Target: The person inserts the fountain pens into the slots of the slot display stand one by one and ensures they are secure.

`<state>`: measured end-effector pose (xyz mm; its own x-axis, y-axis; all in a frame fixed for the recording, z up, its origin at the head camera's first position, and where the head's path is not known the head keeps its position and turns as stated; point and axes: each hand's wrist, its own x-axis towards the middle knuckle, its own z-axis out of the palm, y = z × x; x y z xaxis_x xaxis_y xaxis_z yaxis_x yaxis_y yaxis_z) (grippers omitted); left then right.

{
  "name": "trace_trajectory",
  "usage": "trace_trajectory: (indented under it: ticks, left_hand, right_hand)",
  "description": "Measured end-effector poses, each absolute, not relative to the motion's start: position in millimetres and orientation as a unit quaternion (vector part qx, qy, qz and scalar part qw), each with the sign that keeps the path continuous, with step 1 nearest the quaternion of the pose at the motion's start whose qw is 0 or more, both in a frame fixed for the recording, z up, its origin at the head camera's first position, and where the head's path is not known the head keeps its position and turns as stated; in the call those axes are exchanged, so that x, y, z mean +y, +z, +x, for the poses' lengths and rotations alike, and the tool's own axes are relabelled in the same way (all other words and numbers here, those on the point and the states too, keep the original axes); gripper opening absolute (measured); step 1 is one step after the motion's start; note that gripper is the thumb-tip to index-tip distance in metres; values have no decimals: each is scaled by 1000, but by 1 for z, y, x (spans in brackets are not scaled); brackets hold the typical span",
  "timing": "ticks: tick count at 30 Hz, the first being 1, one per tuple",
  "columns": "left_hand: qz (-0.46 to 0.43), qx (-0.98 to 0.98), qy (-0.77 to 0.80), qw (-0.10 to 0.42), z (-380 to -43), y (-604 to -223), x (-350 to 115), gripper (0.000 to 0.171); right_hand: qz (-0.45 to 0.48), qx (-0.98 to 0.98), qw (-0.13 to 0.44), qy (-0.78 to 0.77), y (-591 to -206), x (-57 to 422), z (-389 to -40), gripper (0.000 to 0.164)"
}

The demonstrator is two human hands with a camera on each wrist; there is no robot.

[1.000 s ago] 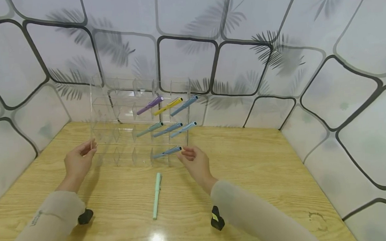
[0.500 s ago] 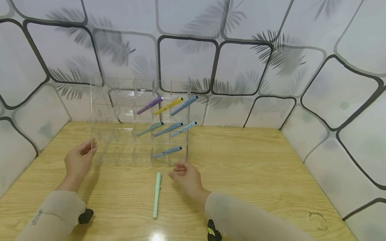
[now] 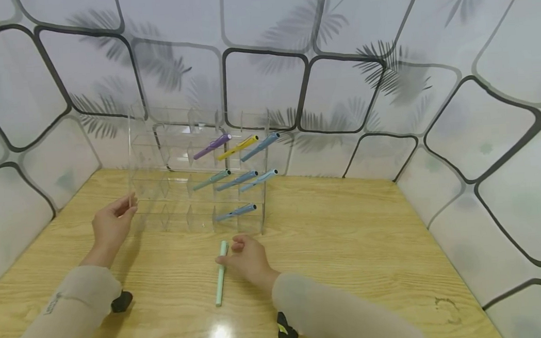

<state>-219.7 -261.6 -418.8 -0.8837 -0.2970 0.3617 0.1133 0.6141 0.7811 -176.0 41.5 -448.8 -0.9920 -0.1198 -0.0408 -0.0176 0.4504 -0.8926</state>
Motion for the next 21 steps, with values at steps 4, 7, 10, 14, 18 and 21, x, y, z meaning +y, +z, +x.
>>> trace_trajectory:
  ticks: [4,7,10,14,18,21]
  left_hand:
    - [55,-865,-441,235,-219,-418,-261,37]
    - [56,-864,-442,235,-219,-418,-261,37]
    - [57,-863,-443,237,-219,-418,-260,37]
    - [59,-862,-443,240,-219,-418,-260,36]
    - [59,-861,-446,236,-219,-418,-260,36]
    - [63,-864,-440,236,-219,-418,-260,36]
  right_hand:
    - [-43,865,51,-497,-448,35,-175,72]
    - [-47,873,53,-483,-447,32,-175,74]
    - [-50,885,54,-460,-445,30,-175,75]
    - [-56,903,56,-423,-444,29,-176,72]
    - [-55,914,59,-397,-442,28,-178,65]
    - [-51,917,60,-391,-441,27,-180,60]
